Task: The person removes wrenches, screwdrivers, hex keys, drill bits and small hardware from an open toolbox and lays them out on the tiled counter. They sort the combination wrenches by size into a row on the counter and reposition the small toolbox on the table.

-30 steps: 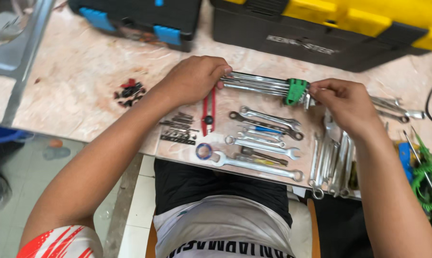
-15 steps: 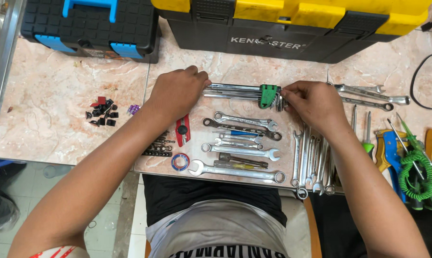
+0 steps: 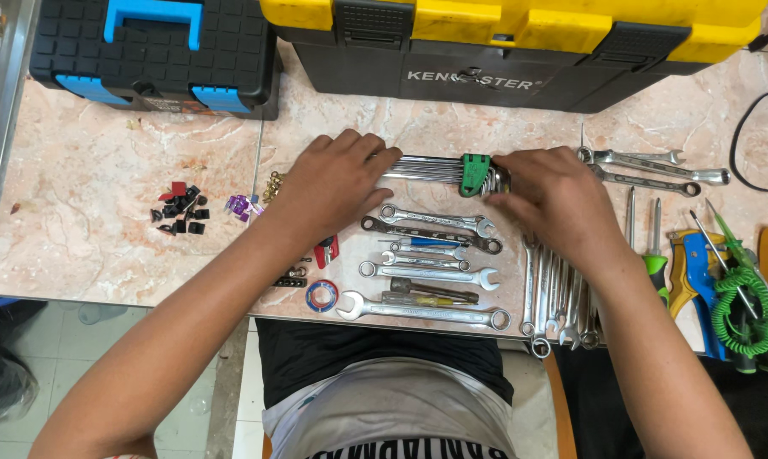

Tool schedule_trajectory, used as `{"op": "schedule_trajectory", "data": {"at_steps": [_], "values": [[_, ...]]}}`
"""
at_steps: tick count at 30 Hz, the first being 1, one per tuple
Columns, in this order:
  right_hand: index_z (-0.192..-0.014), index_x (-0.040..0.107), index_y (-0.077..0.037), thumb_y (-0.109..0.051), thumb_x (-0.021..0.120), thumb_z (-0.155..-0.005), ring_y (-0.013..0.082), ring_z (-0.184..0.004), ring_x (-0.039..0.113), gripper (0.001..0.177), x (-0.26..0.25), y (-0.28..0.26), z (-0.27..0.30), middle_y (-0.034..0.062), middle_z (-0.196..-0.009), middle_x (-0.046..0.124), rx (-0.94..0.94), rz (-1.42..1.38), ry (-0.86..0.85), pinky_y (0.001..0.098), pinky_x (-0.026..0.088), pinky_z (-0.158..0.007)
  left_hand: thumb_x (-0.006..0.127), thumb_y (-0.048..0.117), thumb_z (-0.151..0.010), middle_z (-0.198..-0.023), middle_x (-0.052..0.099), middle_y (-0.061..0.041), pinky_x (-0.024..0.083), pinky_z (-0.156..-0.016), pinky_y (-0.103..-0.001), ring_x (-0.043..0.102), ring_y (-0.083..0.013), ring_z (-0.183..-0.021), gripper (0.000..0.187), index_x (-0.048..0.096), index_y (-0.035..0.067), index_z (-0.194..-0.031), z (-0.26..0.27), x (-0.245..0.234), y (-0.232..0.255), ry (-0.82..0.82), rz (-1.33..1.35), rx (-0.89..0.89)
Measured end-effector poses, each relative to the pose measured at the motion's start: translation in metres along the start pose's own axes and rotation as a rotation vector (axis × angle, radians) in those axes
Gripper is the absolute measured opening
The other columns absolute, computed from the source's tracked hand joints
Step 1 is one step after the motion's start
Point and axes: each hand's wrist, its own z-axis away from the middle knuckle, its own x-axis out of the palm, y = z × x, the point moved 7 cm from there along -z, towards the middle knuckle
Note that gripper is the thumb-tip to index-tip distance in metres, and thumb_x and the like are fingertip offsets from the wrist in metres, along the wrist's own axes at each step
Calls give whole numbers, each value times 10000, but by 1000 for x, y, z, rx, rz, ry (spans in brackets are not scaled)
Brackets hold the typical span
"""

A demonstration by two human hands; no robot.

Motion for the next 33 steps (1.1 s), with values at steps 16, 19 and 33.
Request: {"op": "schedule_trajectory", "data": {"at_steps": [16,19,33], "values": [[-1278,721,-55,-300,860,-754,266,-1096,659,595,4,-29,-12,96,-1197,732,-92,164,7,410,535,-925,746,77,-734,-796,672,-53,560,-589,-315,720,-191,-676,139,671,72,-851,-19,25,16,-113,-252,94],[-1266,725,-56,-293,846,-796,249,-1101,668,540,4,-30,-9,90,-1185,735,-121,209,-2,402,538,-916,747,60,-709,-805,679,-57,559,-580,-303,726,-182,-658,160,674,69,-851,-16,24,15,-112,-222,100],[-1199,745,-8,-256,810,-825,248,-1013,707,454,4,-34,-4,115,-1084,768,-287,268,22,362,577,-904,695,184,-808,-817,670,-75,564,-611,-365,720,-216,-704,159,662,56,-896,-24,35,15,-232,-246,33]]}}
